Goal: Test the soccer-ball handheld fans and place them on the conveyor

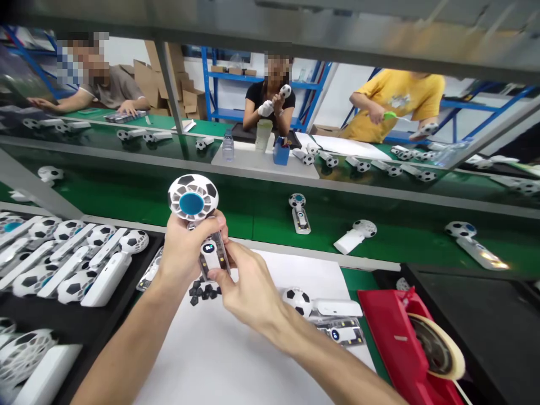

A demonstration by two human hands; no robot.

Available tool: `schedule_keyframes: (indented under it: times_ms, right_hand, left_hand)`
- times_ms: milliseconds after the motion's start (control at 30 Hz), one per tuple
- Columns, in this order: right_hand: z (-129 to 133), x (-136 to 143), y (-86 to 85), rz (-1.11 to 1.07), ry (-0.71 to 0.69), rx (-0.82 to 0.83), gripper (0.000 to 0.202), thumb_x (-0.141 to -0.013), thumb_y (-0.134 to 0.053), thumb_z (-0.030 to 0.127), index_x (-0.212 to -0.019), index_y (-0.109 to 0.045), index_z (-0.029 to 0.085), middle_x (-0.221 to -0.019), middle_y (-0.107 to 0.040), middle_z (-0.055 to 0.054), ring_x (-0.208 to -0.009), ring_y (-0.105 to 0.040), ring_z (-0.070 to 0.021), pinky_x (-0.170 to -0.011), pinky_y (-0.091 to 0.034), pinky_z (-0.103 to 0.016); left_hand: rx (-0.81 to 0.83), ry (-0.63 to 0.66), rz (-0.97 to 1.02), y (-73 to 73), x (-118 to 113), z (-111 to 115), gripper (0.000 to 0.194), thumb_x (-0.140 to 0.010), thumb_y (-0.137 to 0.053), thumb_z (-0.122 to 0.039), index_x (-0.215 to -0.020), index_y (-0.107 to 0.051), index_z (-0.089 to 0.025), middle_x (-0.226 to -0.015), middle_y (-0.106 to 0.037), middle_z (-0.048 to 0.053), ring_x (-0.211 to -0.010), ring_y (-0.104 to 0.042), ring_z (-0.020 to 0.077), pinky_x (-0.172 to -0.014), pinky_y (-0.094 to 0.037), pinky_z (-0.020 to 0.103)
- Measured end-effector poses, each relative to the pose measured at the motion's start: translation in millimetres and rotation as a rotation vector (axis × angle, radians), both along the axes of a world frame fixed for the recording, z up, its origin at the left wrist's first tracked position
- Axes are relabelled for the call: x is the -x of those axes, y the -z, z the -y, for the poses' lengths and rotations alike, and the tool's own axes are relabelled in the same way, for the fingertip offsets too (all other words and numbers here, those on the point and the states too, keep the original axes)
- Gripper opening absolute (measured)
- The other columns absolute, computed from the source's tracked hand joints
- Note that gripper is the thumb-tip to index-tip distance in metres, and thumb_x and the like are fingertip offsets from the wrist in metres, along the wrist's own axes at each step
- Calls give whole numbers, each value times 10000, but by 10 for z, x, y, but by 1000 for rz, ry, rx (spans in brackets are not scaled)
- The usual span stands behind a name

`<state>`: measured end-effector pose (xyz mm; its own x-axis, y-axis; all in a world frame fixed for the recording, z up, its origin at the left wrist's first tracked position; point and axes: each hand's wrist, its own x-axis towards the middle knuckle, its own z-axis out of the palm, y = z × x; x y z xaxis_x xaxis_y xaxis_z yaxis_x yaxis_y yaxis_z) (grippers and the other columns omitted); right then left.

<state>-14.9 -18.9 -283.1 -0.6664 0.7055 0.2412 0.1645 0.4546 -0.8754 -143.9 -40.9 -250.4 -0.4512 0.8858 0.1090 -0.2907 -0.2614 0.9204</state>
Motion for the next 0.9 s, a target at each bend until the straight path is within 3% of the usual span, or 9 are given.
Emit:
schedule_keyframes:
  times_ms: [167,333,433,567,700,800,900]
  right_hand:
    - [-83,-100,58,-73,-157,348,205,-886,-673,294,-1041,-618,173,-990,-691,-64,-905,-692,-240,-831,-586,-392]
    - [-185,-203,213,-121,-63,395,275,-815,-724,292,-1026,-620,150,-905,-687,-61,-801,-690,-228,-765,-597,-397]
    - [-361,-243,303,-113,-81,384,303,-825,-706,302,-1060,-619,131,-1006,-702,-82,-879,-704,-240,-818,-598,-402]
    - [-744,-306,451,13,-45,309,267,-891,-652,237,-1126,-622,114,-1130,-697,-94,-962,-698,-225,-877,-581,-398]
    - [-1342,-574,594,246,192,161,281,-930,-663,250,-1190,-626,150,-1208,-646,-91,-1028,-655,-222,-923,-543,-445]
    - [-1863,-1029,602,400,549,83,285,-943,-645,279,-1208,-622,176,-1353,-550,-105,-1194,-559,-268,-1012,-472,-501]
    - [-2239,-1585,568,483,916,92,332,-947,-638,299,-1249,-594,166,-1365,-531,-111,-1218,-538,-291,-1014,-458,-532]
  left_hand:
    - [25,58,42,87,-54,-67,287,-727,-720,-183,-911,-501,-184,-718,-605,-8,-531,-559,129,-480,-487,267]
    - [61,110,-6,213,-179,-182,252,-734,-710,-202,-869,-499,-176,-706,-581,-14,-547,-560,123,-522,-493,271]
    - [75,107,-39,320,-214,-415,299,-725,-727,-212,-912,-496,-182,-734,-587,-17,-578,-582,131,-542,-499,272]
    - [150,120,-128,568,-227,-950,284,-774,-715,-179,-986,-528,-158,-804,-611,-2,-682,-622,137,-605,-521,262]
    - [254,86,-331,848,-229,-1486,249,-915,-632,-268,-1119,-578,-135,-931,-625,33,-725,-607,129,-643,-542,277]
    - [365,52,-532,1026,-184,-1731,315,-936,-610,-308,-1201,-568,-142,-1057,-633,70,-837,-635,167,-736,-566,342]
    - [454,11,-767,1165,-73,-1802,359,-922,-626,-317,-1234,-569,-149,-1208,-604,103,-1049,-614,238,-909,-528,456]
